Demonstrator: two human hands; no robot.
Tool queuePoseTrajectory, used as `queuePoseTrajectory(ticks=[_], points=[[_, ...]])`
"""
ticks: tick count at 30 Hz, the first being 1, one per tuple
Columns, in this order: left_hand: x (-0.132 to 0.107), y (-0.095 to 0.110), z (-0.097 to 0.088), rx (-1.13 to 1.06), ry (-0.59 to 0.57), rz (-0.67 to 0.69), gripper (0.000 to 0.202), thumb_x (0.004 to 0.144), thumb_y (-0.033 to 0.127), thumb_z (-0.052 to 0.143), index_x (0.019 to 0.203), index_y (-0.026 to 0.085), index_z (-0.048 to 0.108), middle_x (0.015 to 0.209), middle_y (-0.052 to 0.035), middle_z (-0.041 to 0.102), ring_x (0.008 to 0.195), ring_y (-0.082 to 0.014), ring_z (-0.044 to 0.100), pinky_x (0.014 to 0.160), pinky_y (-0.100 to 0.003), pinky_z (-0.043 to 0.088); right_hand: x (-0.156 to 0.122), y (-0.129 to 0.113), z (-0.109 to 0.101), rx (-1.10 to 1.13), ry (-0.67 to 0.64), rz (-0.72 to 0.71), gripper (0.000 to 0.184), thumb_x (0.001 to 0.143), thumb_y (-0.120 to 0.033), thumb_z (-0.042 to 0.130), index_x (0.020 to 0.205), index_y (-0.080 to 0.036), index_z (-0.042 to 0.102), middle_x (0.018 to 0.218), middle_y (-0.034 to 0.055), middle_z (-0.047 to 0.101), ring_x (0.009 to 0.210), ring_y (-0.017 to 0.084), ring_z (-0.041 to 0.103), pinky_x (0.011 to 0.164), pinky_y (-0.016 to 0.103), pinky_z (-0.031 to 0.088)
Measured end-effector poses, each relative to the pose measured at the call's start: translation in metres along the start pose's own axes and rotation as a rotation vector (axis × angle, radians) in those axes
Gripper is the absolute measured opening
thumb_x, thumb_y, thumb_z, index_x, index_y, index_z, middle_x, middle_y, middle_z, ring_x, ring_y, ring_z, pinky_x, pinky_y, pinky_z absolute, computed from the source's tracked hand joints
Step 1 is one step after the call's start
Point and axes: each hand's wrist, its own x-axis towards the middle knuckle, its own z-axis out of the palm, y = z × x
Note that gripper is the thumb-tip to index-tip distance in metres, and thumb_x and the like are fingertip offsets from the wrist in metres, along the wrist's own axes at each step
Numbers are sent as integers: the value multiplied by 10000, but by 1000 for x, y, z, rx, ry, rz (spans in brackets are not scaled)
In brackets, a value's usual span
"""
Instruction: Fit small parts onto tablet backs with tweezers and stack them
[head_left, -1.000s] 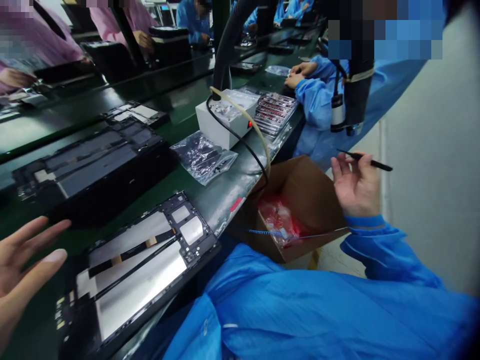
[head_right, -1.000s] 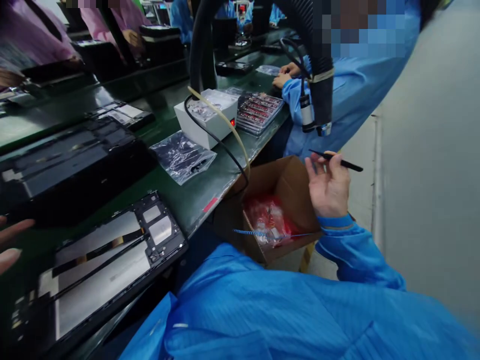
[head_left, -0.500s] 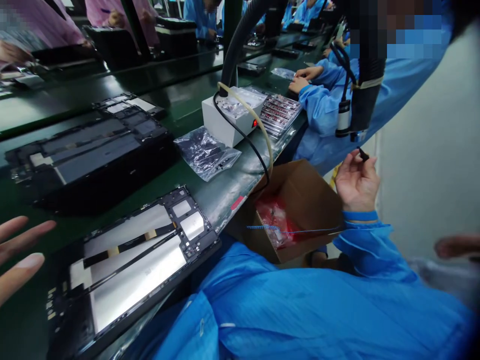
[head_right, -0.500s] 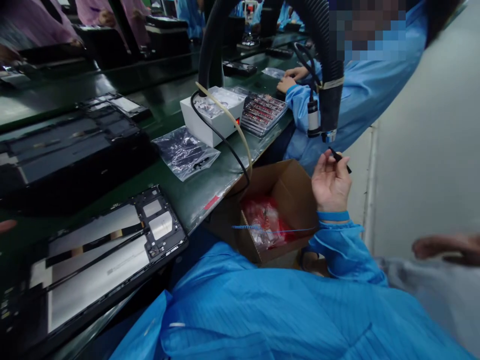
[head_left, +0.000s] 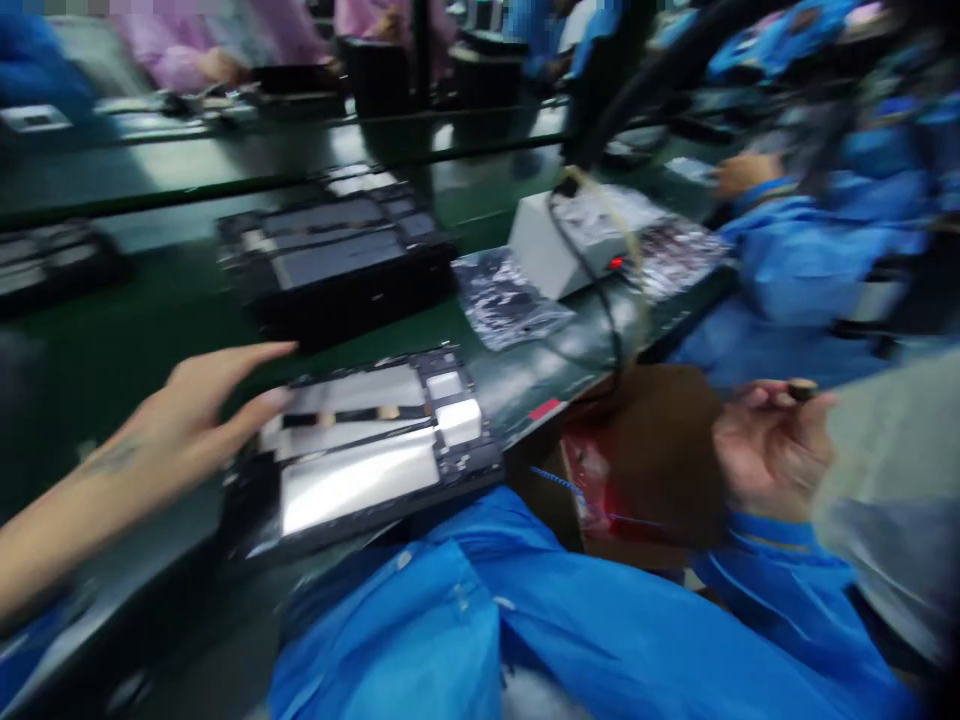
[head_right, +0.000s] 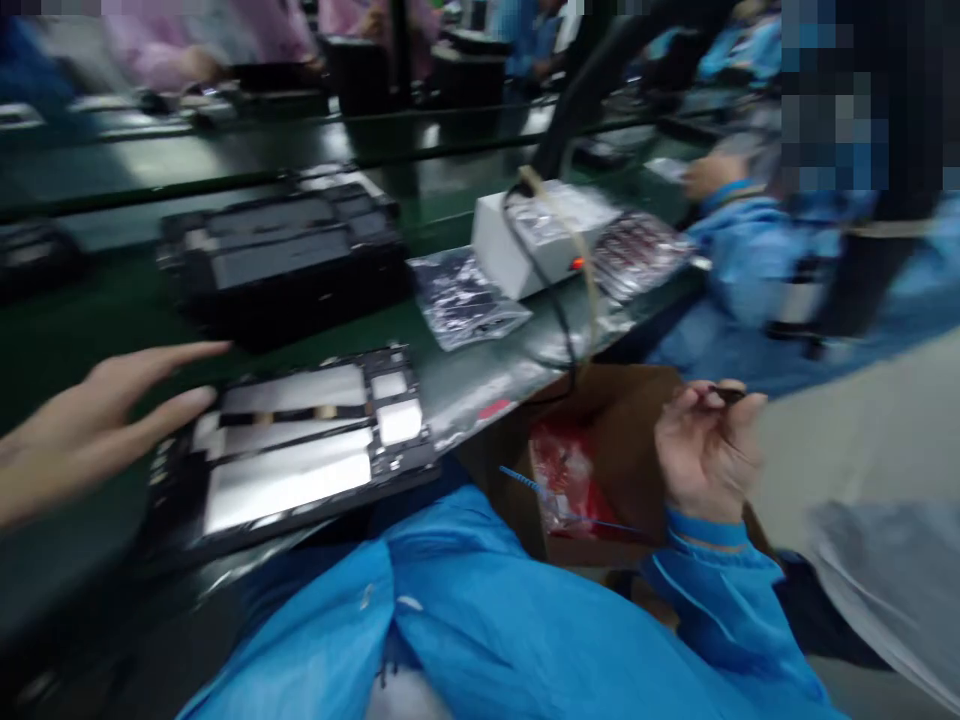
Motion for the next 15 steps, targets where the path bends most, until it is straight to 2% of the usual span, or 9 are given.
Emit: queuePoseTrajectory(ticks=[2,3,4,6,7,9,10,12,15], points=[[7,19,4,151,-96,127,577,1080,425,326,1498,59,483,1533,-156,527,1462,-295,437,1230,-479,338,-16,-11,60,87,-159,92,180,772,-693,796,847,-532,770,1024,10,723,1053,244,669,699,426,578],[12,23,8,200,-72,160,571,1067,408,371,1482,39,500,1499,-187,546,1420,-327,472,1192,-494,375,-25,-19,95,128,-244,132,211,701,-708,844,802,-539,769,999,1,719,965,229,680,636,419,559],[17,23,13,230,-104,181,559,1070,379,380,1514,51,472,1476,-199,556,1385,-329,503,1165,-492,396,-33,-28,132,160,-332,133,244,657,-688,886,745,-491,773,951,9,708,853,207,677,587,406,537],[22,18,22,222,-181,175,518,1087,330,367,1524,69,464,1381,-189,606,1257,-298,590,1092,-450,452,-51,-47,205,206,-549,130,242,656,-605,929,737,-428,786,820,7,665,727,174,660,605,396,551],[21,16,25,212,-191,162,494,1091,304,362,1518,81,470,1362,-180,605,1210,-282,605,1063,-432,465,-60,-55,238,208,-670,111,235,704,-595,905,764,-395,796,769,11,646,733,194,678,667,426,589],[13,16,27,185,-188,143,459,1096,263,350,1502,93,476,1337,-163,593,1143,-255,609,1010,-397,481,-75,-63,292,220,-915,38,210,808,-529,856,839,-328,806,772,25,684,751,231,708,686,441,617],[7,17,27,177,-180,137,450,1096,249,346,1500,95,470,1333,-159,583,1124,-248,603,986,-388,485,-80,-62,312,172,-983,-11,178,861,-470,826,868,-293,803,818,32,706,780,233,717,728,440,629],[-4,20,25,174,-178,129,441,1099,237,338,1498,93,456,1311,-154,574,1091,-246,592,945,-383,491,-86,-52,340,52,-1087,-92,161,920,-411,775,909,-250,784,886,31,725,816,202,717,775,381,634],[-16,20,25,206,-183,129,425,1105,246,329,1478,94,465,1273,-143,572,1058,-253,580,911,-397,493,-88,-32,356,-79,-1192,-78,230,943,-446,739,912,-219,749,891,21,710,816,169,709,783,314,637]])
